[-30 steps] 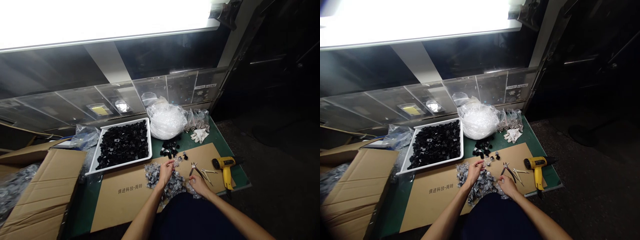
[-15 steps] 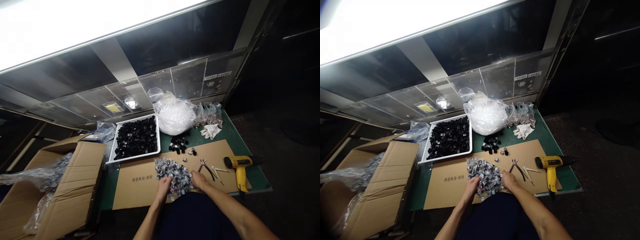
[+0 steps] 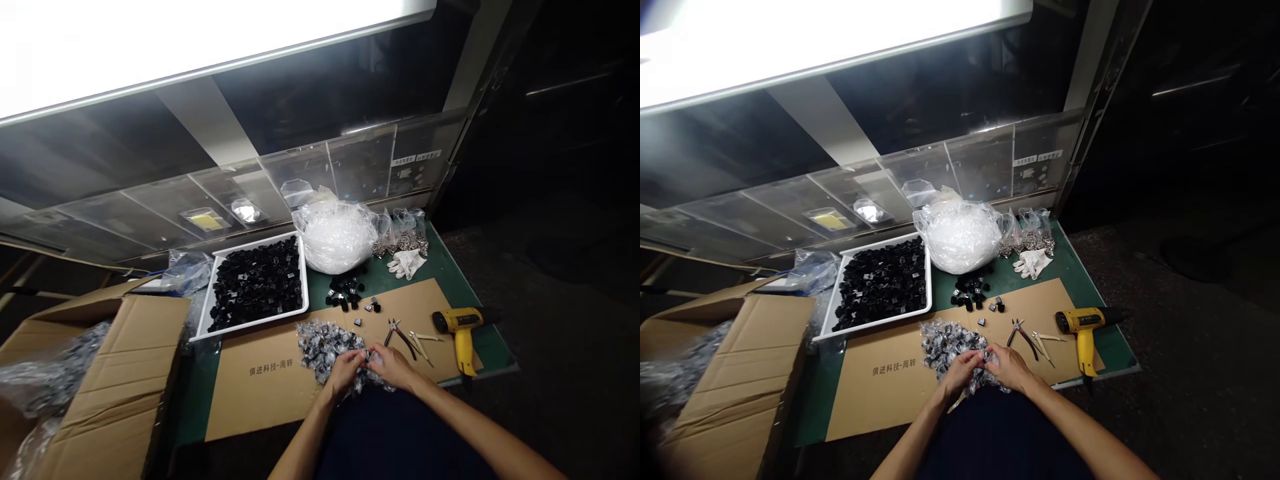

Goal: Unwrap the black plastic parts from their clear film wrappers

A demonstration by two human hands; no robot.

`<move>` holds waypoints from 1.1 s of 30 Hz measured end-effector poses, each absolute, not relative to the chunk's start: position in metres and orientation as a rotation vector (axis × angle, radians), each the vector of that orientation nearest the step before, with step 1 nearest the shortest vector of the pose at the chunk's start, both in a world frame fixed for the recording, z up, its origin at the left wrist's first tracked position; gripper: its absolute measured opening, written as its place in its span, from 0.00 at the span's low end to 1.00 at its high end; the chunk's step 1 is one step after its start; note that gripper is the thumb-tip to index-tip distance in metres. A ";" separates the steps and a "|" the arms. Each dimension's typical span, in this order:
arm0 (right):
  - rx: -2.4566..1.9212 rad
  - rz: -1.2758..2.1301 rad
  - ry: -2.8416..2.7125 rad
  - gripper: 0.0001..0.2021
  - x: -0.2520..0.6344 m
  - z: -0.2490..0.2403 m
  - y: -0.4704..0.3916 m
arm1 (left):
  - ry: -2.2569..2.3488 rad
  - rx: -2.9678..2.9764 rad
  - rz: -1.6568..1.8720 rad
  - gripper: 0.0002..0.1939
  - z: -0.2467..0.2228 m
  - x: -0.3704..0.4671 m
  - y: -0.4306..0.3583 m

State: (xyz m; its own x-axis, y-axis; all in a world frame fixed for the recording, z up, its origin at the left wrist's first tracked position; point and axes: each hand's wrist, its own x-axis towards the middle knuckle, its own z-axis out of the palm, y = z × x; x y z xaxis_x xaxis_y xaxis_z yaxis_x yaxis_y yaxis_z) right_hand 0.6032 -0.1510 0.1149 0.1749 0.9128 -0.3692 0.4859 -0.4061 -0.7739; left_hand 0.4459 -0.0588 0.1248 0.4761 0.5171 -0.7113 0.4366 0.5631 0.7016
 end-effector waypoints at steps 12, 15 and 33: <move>-2.103 1.132 -1.131 0.10 0.601 0.113 -0.151 | 1.344 0.980 0.316 0.23 0.105 0.431 -0.057; -2.142 1.133 -1.063 0.10 0.607 0.102 -0.154 | 1.377 1.024 0.336 0.20 0.100 0.426 -0.054; -2.335 1.162 -1.038 0.08 0.614 0.070 -0.157 | 1.289 1.341 0.393 0.18 0.137 0.474 -0.004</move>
State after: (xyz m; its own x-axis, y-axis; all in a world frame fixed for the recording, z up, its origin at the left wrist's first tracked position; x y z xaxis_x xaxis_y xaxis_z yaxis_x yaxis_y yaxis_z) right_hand 0.6143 -0.1567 0.0698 0.4011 0.7340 -0.5480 0.4619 -0.6787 -0.5710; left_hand 0.4737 -0.0044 0.1368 0.3343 0.8290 -0.4483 0.4382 0.2845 0.8527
